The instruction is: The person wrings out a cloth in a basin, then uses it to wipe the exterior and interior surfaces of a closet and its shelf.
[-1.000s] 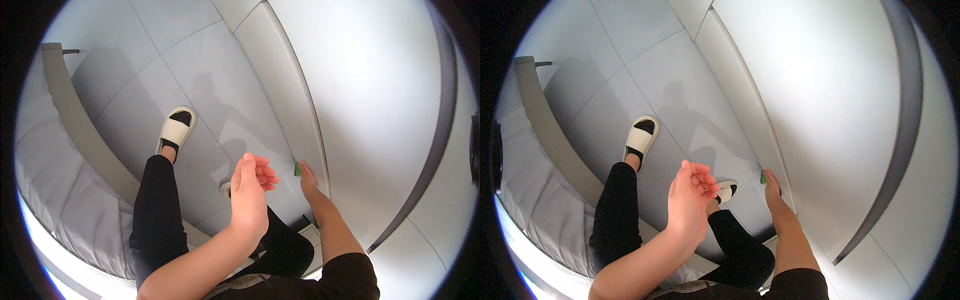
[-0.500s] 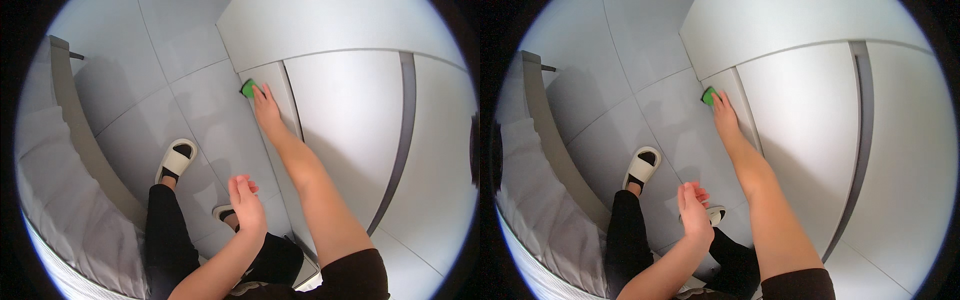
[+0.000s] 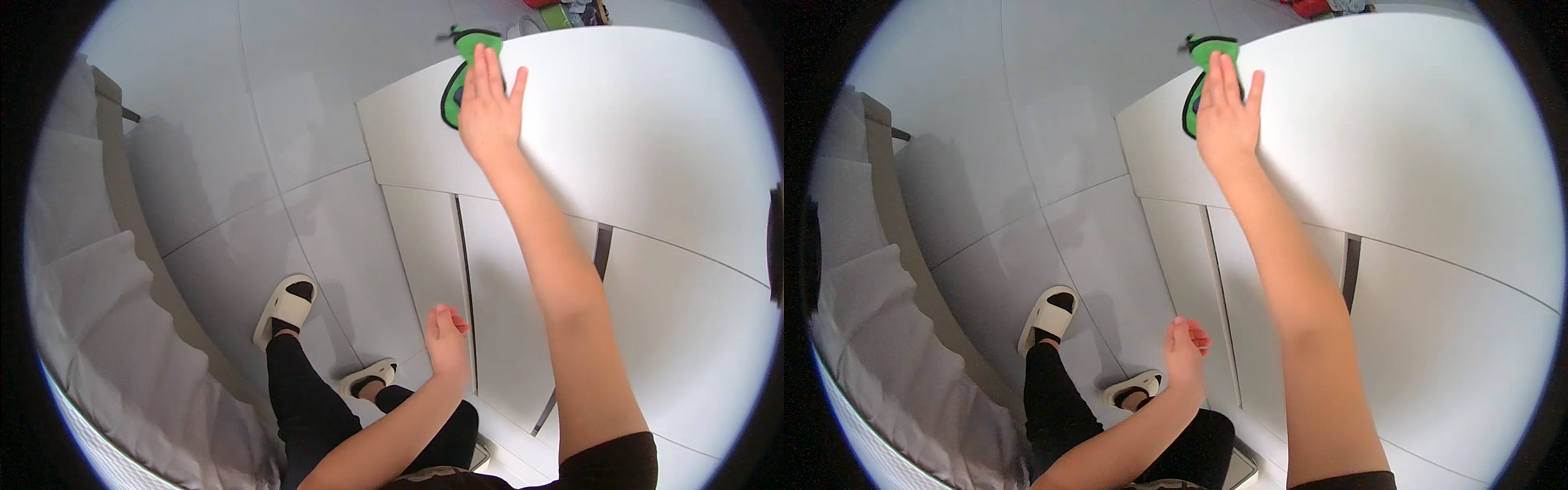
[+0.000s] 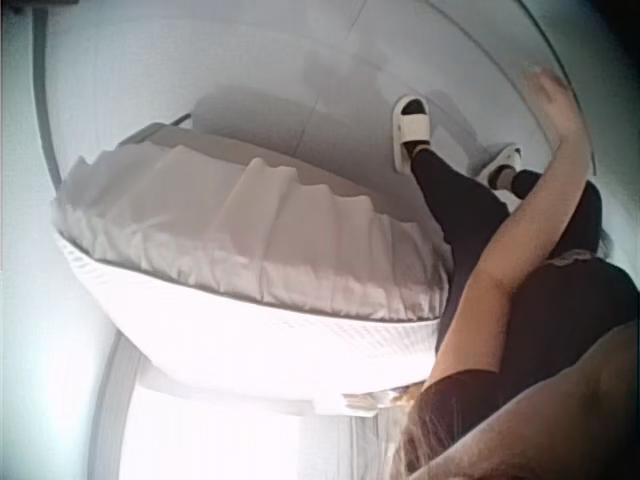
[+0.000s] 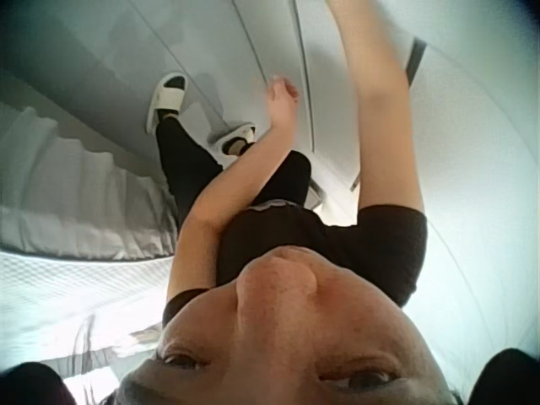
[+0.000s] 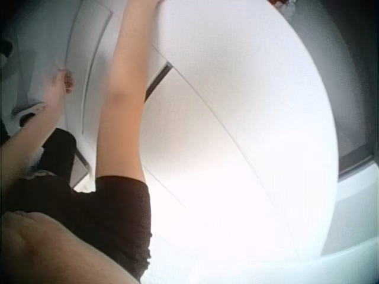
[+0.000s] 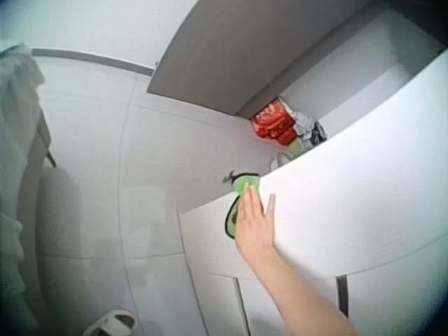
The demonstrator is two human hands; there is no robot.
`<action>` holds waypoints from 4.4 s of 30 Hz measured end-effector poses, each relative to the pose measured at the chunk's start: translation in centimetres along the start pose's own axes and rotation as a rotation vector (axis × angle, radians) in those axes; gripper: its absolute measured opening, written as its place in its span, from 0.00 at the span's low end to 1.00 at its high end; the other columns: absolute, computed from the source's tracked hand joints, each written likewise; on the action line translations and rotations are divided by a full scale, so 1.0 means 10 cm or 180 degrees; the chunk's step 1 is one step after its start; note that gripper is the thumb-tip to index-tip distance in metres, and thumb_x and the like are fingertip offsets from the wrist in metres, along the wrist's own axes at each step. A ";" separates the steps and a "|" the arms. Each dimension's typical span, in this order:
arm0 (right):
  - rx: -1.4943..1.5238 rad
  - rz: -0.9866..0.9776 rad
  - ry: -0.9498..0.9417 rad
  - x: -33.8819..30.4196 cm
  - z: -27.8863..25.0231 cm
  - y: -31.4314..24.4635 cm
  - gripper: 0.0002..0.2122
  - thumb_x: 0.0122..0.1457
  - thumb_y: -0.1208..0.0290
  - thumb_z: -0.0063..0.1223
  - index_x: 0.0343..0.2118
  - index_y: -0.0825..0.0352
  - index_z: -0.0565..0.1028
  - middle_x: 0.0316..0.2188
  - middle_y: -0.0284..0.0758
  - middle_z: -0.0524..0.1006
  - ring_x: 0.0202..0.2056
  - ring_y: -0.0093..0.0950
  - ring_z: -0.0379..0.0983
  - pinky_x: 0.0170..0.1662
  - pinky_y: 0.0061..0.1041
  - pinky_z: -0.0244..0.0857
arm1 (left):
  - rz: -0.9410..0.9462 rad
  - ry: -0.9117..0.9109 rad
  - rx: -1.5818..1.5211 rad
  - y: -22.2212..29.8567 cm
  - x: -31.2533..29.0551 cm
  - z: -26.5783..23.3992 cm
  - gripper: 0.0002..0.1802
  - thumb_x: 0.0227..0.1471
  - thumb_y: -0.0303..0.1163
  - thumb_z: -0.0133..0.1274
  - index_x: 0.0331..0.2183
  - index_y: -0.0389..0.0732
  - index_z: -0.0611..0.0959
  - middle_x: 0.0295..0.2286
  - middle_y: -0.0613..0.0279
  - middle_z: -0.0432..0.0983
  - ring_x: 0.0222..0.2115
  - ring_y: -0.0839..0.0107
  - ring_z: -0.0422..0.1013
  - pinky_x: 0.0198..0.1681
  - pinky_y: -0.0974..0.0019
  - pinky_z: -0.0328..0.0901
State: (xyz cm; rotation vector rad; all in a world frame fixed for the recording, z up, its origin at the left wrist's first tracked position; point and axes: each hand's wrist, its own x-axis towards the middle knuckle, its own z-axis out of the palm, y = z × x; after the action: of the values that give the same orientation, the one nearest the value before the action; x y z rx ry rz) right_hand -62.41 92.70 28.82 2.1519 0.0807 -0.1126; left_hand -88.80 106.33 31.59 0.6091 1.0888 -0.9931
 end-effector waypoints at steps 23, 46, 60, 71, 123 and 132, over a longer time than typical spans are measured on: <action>-0.0228 -0.2423 -0.1227 0.37 1.40 -1.87 0.23 0.61 0.62 0.38 0.60 0.61 0.61 0.65 0.33 0.49 0.66 0.30 0.38 0.62 0.57 0.19 | 0.0172 0.0599 -0.0978 1.12 0.36 0.18 0.20 0.61 0.46 0.35 0.31 0.41 0.74 0.24 0.66 0.69 0.26 0.73 0.66 0.32 0.69 0.60; 0.3984 -0.0015 -0.1028 -0.17 -0.83 1.31 0.08 0.53 0.75 0.49 0.36 0.68 0.77 0.42 0.39 0.76 0.41 0.36 0.73 0.48 0.33 0.66 | 0.1552 0.0044 -0.0945 1.07 -2.00 -0.38 0.20 0.63 0.48 0.34 0.32 0.43 0.73 0.25 0.66 0.70 0.26 0.72 0.67 0.32 0.69 0.61; 1.2259 0.0316 -0.2068 -0.48 -3.35 3.33 0.20 0.63 0.60 0.33 0.50 0.69 0.68 0.54 0.44 0.67 0.56 0.39 0.62 0.59 0.42 0.53 | 0.1937 -0.0977 0.0451 2.68 -4.11 0.46 0.21 0.60 0.50 0.39 0.40 0.44 0.75 0.31 0.64 0.74 0.31 0.70 0.69 0.36 0.65 0.62; 1.2445 -0.1217 -0.1044 0.45 -3.43 4.06 0.26 0.62 0.53 0.35 0.56 0.68 0.64 0.57 0.41 0.65 0.57 0.40 0.61 0.60 0.43 0.52 | 0.1505 -0.2739 0.0640 3.94 -4.37 2.61 0.26 0.53 0.52 0.49 0.49 0.47 0.73 0.49 0.66 0.69 0.51 0.68 0.63 0.51 0.58 0.58; 0.3154 0.7827 0.3375 1.55 -2.80 5.60 0.11 0.56 0.76 0.48 0.40 0.74 0.67 0.30 0.41 0.75 0.31 0.25 0.69 0.35 0.27 0.65 | -0.3551 -0.5607 0.5637 3.50 -3.28 7.67 0.26 0.57 0.45 0.44 0.50 0.36 0.68 0.49 0.55 0.66 0.48 0.58 0.67 0.41 0.57 0.69; -0.1728 0.6906 0.1163 1.85 -3.80 6.12 0.17 0.45 0.79 0.51 0.42 0.75 0.71 0.42 0.49 0.71 0.43 0.47 0.67 0.51 0.41 0.57 | -0.4332 -0.6053 0.5746 2.85 -3.60 7.89 0.16 0.57 0.37 0.44 0.44 0.36 0.70 0.45 0.54 0.69 0.39 0.63 0.73 0.37 0.64 0.69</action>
State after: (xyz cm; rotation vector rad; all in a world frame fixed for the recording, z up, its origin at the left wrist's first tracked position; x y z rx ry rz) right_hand -35.94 90.99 98.26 0.7631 -1.6731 1.3150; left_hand -33.31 67.60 92.86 -0.1846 -1.7121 -2.6088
